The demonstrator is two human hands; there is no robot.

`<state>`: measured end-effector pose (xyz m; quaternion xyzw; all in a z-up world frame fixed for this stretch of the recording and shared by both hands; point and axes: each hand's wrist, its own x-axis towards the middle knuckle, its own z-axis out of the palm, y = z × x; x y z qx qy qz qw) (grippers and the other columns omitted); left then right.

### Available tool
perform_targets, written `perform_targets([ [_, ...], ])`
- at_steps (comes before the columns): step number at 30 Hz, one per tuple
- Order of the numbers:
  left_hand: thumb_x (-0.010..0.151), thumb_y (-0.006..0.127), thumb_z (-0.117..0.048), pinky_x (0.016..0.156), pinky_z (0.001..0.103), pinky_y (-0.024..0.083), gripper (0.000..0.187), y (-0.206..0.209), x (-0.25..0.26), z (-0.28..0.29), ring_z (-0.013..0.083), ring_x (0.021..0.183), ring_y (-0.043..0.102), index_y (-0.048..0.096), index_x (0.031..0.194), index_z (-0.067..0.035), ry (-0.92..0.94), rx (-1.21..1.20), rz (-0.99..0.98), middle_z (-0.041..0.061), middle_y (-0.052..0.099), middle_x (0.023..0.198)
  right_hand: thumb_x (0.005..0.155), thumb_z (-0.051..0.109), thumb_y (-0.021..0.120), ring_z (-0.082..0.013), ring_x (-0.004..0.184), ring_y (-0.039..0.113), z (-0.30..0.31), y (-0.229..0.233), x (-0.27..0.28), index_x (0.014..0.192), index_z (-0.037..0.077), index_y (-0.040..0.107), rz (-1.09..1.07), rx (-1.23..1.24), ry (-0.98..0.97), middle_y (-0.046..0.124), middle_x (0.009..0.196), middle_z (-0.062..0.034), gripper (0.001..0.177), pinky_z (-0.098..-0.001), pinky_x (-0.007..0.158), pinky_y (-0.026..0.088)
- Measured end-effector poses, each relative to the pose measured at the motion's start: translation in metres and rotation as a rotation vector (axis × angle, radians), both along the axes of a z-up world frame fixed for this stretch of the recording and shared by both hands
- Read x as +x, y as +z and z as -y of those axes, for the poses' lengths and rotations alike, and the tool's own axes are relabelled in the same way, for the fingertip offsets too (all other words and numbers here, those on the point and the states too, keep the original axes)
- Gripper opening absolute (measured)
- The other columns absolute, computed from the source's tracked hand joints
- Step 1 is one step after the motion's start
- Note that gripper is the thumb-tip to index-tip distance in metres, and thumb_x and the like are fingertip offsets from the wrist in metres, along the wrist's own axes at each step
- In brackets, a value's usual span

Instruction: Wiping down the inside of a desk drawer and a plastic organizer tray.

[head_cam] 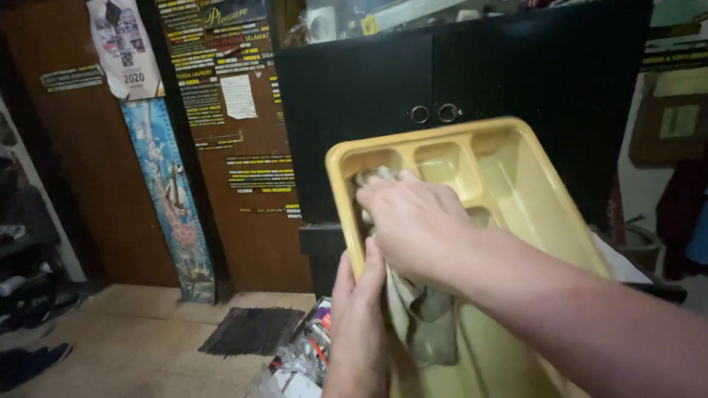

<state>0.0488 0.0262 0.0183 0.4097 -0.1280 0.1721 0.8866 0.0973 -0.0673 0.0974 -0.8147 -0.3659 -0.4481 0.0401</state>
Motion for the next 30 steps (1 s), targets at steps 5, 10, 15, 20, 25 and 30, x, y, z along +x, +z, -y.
perform_targets([
  [5, 0.096, 0.059, -0.03, 0.081, 0.028, 0.052, 0.038, 0.011, -0.013, -0.01, 0.0112, 0.092, 0.064, 0.066, 0.122, -0.004, 0.047, 0.139, 0.001, 0.006, 0.071, 0.104, 0.083, 0.025, 0.07, -0.0356, 0.116, 0.061, -0.01, 0.026, -0.045, 0.134, 0.002, 0.052, -0.235, -0.157, -0.29, 0.061, 0.126, -0.0169, 0.058, -0.0507, 0.088, 0.051],
  [10, 0.097, 0.061, -0.028, 0.086, 0.028, 0.052, 0.034, 0.013, -0.019, -0.012, 0.0107, 0.096, 0.063, 0.064, 0.12, -0.003, 0.025, 0.051, 0.1, 0.005, 0.07, 0.103, 0.086, 0.02, 0.065, -0.0328, 0.112, 0.061, 0.002, -0.024, -0.062, 0.135, 0.005, 0.054, -0.27, -0.055, -0.239, 0.062, 0.12, -0.0139, 0.052, -0.0466, 0.089, 0.052],
  [15, 0.096, 0.057, -0.039, 0.081, 0.035, 0.054, 0.039, 0.027, -0.026, -0.019, 0.0185, 0.09, 0.064, 0.061, 0.118, -0.008, 0.132, 0.05, -0.059, 0.007, 0.066, 0.1, 0.084, 0.012, 0.062, -0.0378, 0.114, 0.061, -0.002, -0.08, -0.076, 0.129, -0.006, 0.058, -0.076, 0.184, 0.012, 0.053, 0.147, -0.0284, 0.048, -0.0432, 0.087, 0.053],
  [20, 0.093, 0.052, -0.048, 0.08, 0.039, 0.058, 0.046, 0.047, -0.04, -0.018, 0.0216, 0.094, 0.069, 0.058, 0.126, -0.016, 0.162, 0.023, -0.178, 0.008, 0.069, 0.109, 0.079, 0.012, 0.065, -0.0401, 0.115, 0.06, 0.008, -0.082, -0.086, 0.134, -0.003, 0.057, -0.164, 0.129, 0.037, 0.053, 0.139, -0.0265, 0.057, -0.0477, 0.092, 0.052],
  [25, 0.089, 0.052, -0.053, 0.079, 0.044, 0.062, 0.052, 0.066, -0.039, -0.029, 0.0235, 0.096, 0.071, 0.051, 0.131, -0.022, 0.146, 0.07, -0.044, 0.006, 0.067, 0.11, 0.085, 0.019, 0.065, -0.031, 0.113, 0.064, 0.012, -0.077, -0.102, 0.125, 0.014, 0.067, -0.518, 0.024, -0.197, 0.061, 0.131, -0.0127, 0.04, -0.044, 0.092, 0.054],
  [30, 0.089, 0.05, -0.052, 0.085, 0.044, 0.061, 0.055, 0.06, -0.029, -0.029, 0.0235, 0.103, 0.071, 0.051, 0.131, -0.016, 0.144, 0.11, 0.035, 0.009, 0.067, 0.116, 0.089, 0.015, 0.063, -0.0272, 0.1, 0.072, 0.02, -0.052, -0.089, 0.117, 0.039, 0.08, -0.925, 0.069, -0.448, 0.078, 0.109, -0.0078, 0.041, -0.0424, 0.095, 0.054],
])
